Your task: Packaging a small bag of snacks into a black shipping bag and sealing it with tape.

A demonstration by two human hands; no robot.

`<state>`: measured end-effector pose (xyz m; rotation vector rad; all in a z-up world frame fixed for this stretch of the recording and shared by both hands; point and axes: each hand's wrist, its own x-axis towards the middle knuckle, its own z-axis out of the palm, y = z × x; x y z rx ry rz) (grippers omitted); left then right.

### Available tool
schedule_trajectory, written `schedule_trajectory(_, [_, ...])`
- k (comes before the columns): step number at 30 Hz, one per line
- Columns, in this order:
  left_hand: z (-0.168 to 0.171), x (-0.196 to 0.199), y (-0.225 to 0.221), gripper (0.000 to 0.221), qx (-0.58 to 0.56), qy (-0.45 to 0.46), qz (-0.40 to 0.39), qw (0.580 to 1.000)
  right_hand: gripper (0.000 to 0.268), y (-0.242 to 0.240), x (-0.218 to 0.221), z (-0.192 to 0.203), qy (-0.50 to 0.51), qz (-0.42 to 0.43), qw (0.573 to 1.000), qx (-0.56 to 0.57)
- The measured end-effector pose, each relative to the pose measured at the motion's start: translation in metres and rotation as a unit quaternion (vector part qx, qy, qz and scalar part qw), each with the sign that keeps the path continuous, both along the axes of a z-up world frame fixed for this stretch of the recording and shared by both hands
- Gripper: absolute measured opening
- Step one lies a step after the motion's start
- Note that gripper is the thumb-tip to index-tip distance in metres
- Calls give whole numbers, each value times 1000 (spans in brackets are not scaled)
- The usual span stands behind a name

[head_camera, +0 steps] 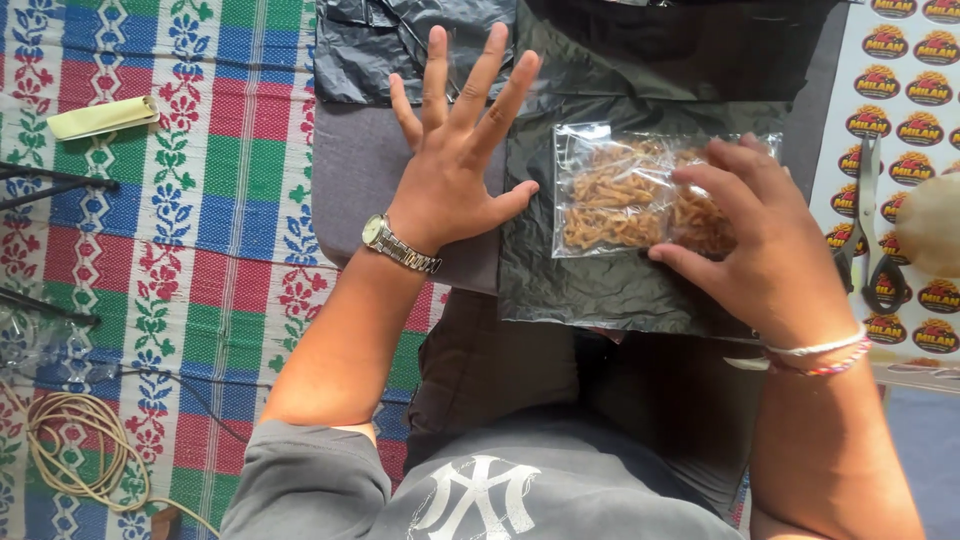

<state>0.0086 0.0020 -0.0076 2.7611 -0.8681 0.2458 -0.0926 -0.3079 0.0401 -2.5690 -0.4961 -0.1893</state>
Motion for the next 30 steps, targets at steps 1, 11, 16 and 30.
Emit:
schedule_trajectory(1, [0,0,0,125,0,0,0,1000,68,0,1,-8,0,0,1000,0])
schedule_trajectory(11, [2,1,3,129,-11,13,11,1000,64,10,-1,-31,-13,-98,994,-49])
schedule_trajectory(16, [4,0,3,123,-27,24,0,999,73,14,-5,-25,15,-110,988,-111])
schedule_trajectory(30, [31,-20,-31,98,-56,-71,-143,986,49,38,-82,-49,-149,8,972,-179])
